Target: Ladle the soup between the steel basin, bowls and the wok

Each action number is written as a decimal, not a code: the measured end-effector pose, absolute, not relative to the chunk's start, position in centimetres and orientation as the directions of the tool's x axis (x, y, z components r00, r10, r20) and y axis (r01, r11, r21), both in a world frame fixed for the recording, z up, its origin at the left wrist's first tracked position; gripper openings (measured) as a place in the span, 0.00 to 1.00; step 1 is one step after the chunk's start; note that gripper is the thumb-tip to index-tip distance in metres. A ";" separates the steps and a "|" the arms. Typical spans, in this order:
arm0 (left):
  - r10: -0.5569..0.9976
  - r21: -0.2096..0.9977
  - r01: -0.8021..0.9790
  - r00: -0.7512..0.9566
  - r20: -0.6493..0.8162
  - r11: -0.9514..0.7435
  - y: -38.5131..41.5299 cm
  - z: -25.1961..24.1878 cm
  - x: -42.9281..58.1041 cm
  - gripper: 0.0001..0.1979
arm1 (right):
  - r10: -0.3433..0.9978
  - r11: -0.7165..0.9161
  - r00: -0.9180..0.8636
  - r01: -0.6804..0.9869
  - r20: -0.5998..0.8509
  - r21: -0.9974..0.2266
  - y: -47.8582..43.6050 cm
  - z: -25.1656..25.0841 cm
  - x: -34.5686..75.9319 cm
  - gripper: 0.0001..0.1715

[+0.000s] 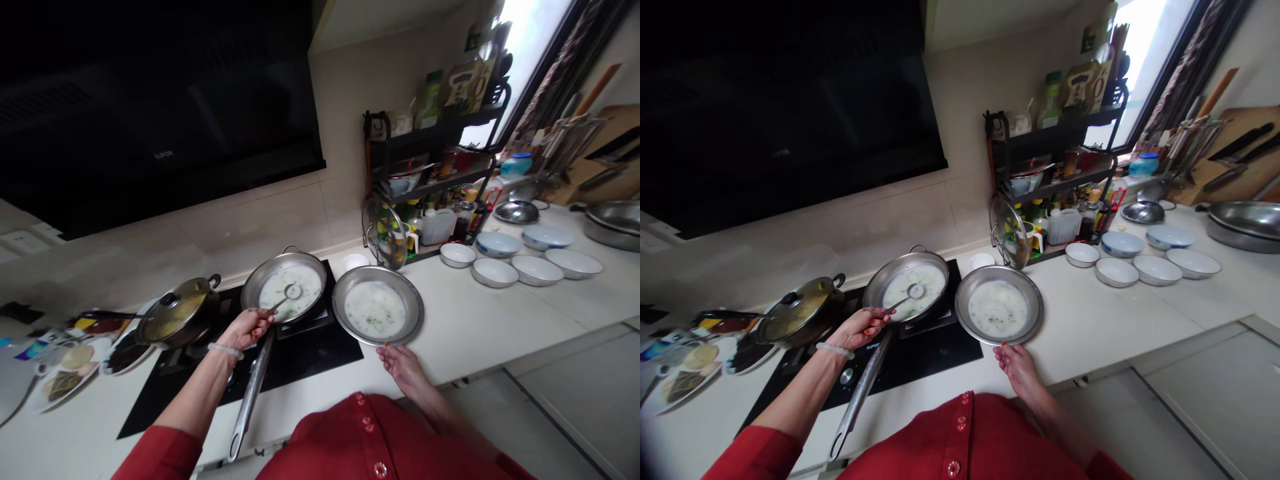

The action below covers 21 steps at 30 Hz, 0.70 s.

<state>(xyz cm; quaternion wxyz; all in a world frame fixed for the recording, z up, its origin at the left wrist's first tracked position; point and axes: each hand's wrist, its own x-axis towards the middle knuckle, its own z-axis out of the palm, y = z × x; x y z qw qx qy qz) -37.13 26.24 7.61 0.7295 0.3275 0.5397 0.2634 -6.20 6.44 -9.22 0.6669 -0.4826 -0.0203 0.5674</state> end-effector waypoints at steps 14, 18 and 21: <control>0.630 0.609 -0.171 0.307 -0.714 0.774 25.4 9.0 -36.9 0.10 | 0.773 -0.112 0.364 -0.728 -0.520 -0.676 6.5 -9.1 -6.2 0.14; 0.608 0.586 -0.175 0.324 -0.725 0.791 25.4 8.9 -36.9 0.11 | 0.774 -0.119 0.352 -0.735 -0.526 -0.667 6.5 -9.1 -6.2 0.13; 0.605 0.580 -0.180 0.321 -0.729 0.795 25.4 8.8 -36.9 0.11 | 0.778 -0.126 0.345 -0.733 -0.525 -0.668 6.4 -9.2 -6.1 0.13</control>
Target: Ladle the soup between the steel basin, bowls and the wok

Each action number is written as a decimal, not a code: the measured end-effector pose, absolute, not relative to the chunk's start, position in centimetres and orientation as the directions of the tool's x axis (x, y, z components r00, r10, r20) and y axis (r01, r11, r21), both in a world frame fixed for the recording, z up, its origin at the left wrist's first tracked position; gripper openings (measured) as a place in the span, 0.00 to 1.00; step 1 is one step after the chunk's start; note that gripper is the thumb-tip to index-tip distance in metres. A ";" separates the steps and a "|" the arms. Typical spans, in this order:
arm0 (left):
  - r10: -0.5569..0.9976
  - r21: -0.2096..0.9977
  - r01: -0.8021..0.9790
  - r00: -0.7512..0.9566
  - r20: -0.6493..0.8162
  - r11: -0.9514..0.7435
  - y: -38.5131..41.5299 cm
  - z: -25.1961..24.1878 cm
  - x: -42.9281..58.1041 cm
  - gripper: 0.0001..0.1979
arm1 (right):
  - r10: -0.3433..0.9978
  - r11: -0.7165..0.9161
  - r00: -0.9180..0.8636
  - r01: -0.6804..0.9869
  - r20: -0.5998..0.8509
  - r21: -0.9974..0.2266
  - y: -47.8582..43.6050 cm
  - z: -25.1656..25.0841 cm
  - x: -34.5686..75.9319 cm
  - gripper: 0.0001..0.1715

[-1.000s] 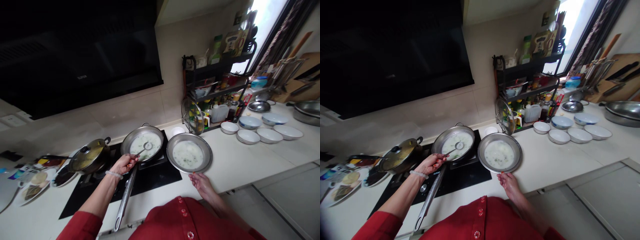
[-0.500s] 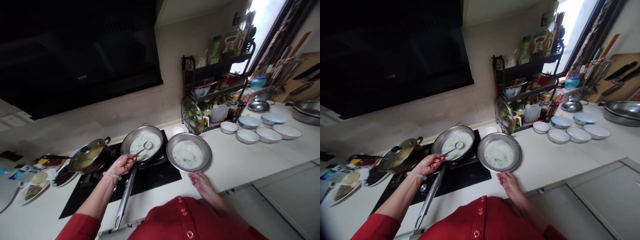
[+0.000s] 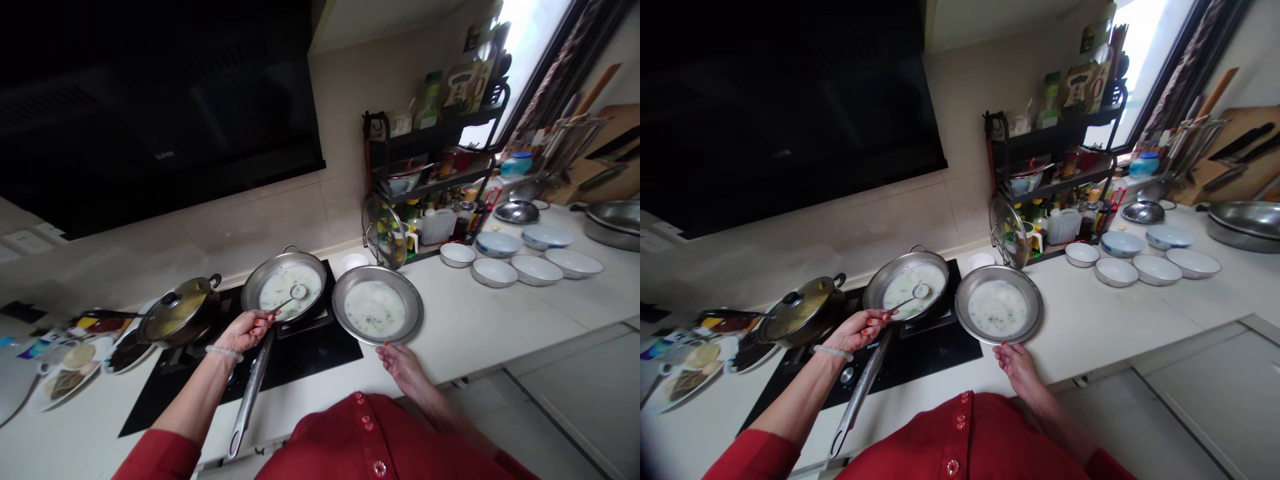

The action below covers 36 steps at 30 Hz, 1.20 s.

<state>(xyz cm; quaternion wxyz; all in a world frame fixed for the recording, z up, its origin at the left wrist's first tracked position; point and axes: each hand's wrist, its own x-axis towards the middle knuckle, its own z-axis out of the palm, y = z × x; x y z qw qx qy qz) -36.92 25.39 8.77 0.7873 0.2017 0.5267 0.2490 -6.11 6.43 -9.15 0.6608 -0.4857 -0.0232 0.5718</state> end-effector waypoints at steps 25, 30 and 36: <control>0.674 0.698 -0.115 0.409 -0.615 0.707 23.8 11.8 -34.5 0.13 | 0.777 -0.120 0.350 -0.734 -0.523 -0.669 6.5 -9.6 -6.1 0.13; 0.660 0.755 0.014 0.474 -0.583 0.656 22.6 12.8 -31.6 0.11 | 0.785 -0.111 0.345 -0.739 -0.514 -0.664 6.5 -9.7 -6.1 0.13; 0.662 0.825 0.350 0.492 -0.565 0.444 21.0 9.6 -27.2 0.05 | 0.772 -0.098 0.352 -0.757 -0.529 -0.646 6.6 -9.6 -6.2 0.13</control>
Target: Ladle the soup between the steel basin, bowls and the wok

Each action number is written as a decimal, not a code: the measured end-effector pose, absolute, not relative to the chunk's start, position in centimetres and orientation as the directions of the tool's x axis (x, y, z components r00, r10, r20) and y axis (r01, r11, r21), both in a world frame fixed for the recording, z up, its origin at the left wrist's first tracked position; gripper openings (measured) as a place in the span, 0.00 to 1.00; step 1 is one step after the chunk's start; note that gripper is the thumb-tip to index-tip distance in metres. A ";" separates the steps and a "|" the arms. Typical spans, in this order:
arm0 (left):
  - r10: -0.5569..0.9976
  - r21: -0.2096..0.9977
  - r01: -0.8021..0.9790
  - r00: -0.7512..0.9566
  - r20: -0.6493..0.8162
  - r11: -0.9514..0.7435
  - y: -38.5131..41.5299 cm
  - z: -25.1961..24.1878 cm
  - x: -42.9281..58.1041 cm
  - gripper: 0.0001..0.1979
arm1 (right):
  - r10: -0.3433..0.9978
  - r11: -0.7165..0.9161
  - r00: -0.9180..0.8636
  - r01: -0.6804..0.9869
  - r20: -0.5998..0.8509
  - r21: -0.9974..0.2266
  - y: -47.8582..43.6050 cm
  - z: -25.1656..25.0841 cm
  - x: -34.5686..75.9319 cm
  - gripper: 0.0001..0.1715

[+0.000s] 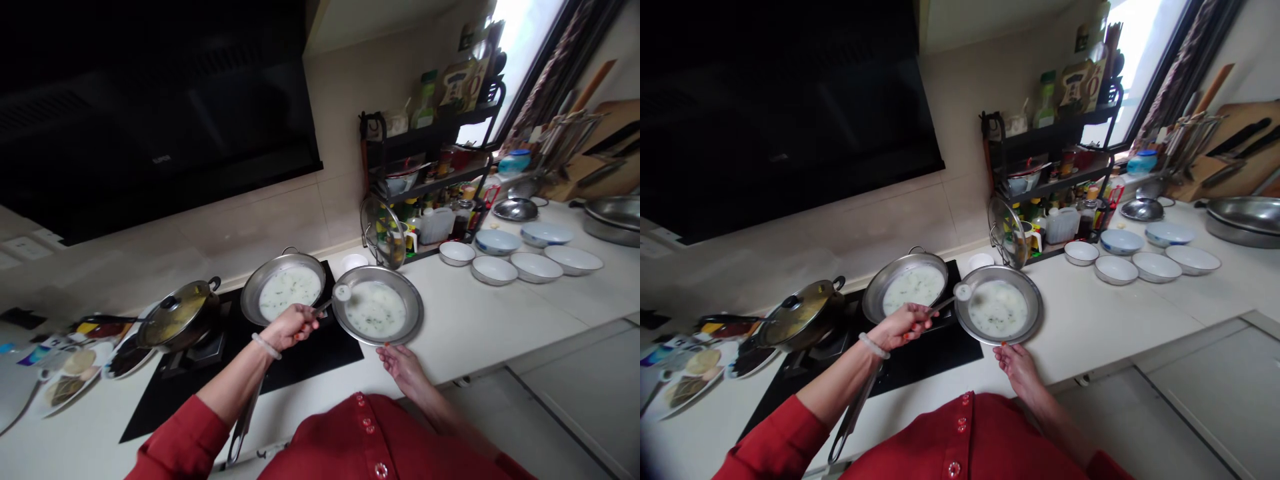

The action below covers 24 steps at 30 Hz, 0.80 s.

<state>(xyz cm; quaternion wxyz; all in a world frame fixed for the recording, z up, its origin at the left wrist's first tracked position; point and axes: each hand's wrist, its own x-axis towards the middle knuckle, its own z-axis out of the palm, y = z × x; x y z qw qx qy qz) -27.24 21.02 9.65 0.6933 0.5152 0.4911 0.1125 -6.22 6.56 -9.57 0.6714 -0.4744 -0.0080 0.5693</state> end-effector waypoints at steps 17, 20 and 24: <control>0.719 0.915 0.316 0.573 -0.394 0.250 20.5 7.6 -27.1 0.05 | 0.766 -0.094 0.363 -0.753 -0.531 -0.651 6.5 -9.4 -6.3 0.13; 0.715 0.873 0.078 0.541 -0.443 0.482 21.7 9.4 -29.5 0.08 | 0.767 -0.088 0.361 -0.760 -0.531 -0.644 6.5 -9.3 -6.3 0.14; 0.774 0.847 -0.049 0.435 -0.460 0.530 23.5 9.8 -33.3 0.09 | 0.774 -0.093 0.356 -0.753 -0.523 -0.651 6.4 -9.3 -6.3 0.14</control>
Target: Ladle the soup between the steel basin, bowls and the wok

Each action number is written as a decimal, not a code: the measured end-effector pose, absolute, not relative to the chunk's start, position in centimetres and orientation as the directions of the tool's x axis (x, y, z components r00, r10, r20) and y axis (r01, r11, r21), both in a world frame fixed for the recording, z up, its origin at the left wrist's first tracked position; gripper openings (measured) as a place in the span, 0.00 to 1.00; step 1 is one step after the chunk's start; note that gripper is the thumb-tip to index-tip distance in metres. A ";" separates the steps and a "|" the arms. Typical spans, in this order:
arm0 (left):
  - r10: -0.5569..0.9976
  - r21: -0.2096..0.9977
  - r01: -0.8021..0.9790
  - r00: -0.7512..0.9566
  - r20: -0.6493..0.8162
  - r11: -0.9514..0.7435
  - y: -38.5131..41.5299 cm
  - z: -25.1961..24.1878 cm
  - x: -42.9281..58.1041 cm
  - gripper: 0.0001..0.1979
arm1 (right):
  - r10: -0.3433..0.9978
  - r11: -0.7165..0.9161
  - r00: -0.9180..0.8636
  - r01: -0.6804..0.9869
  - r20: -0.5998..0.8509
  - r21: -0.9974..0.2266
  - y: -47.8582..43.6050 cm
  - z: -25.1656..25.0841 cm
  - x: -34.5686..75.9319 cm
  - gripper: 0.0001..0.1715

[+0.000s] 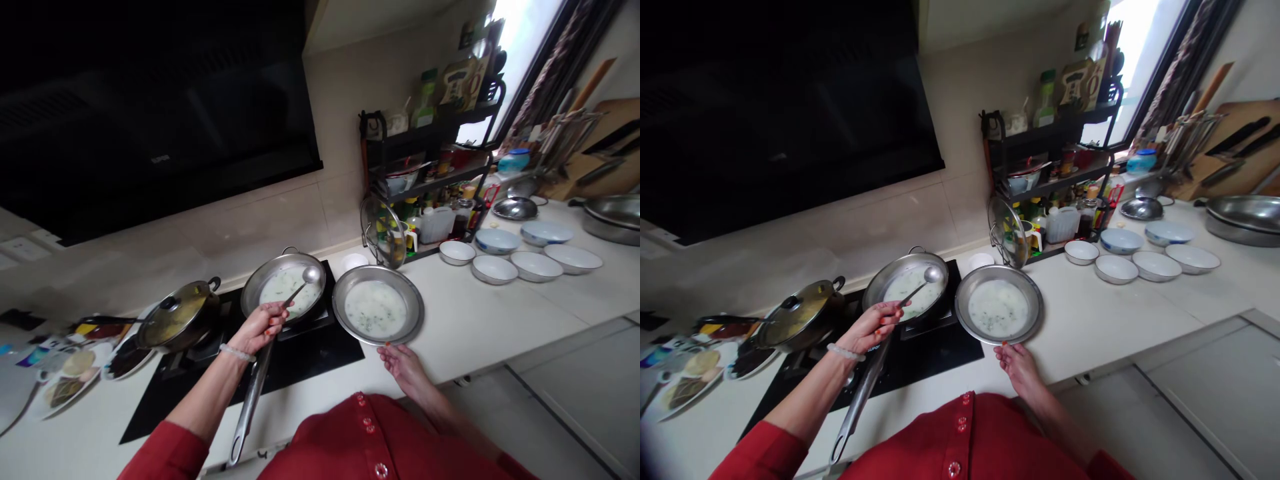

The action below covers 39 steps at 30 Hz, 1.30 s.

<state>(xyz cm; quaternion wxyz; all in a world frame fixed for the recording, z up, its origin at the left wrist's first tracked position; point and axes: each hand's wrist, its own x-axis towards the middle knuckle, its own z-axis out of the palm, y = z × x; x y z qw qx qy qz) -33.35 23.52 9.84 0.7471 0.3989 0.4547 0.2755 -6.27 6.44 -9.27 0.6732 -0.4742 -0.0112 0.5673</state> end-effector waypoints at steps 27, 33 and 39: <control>0.653 0.683 -0.053 0.355 -0.669 0.729 26.2 7.1 -35.5 0.09 | 0.776 -0.105 0.375 -0.715 -0.506 -0.691 6.5 -9.4 -6.2 0.14; 0.601 0.589 -0.162 0.381 -0.703 0.792 26.2 7.6 -36.5 0.11 | 0.784 -0.113 0.364 -0.712 -0.503 -0.693 6.5 -9.7 -6.1 0.15; 0.590 0.554 -0.209 0.370 -0.718 0.806 26.0 8.5 -36.9 0.11 | 0.778 -0.107 0.358 -0.733 -0.515 -0.671 6.6 -9.6 -6.2 0.14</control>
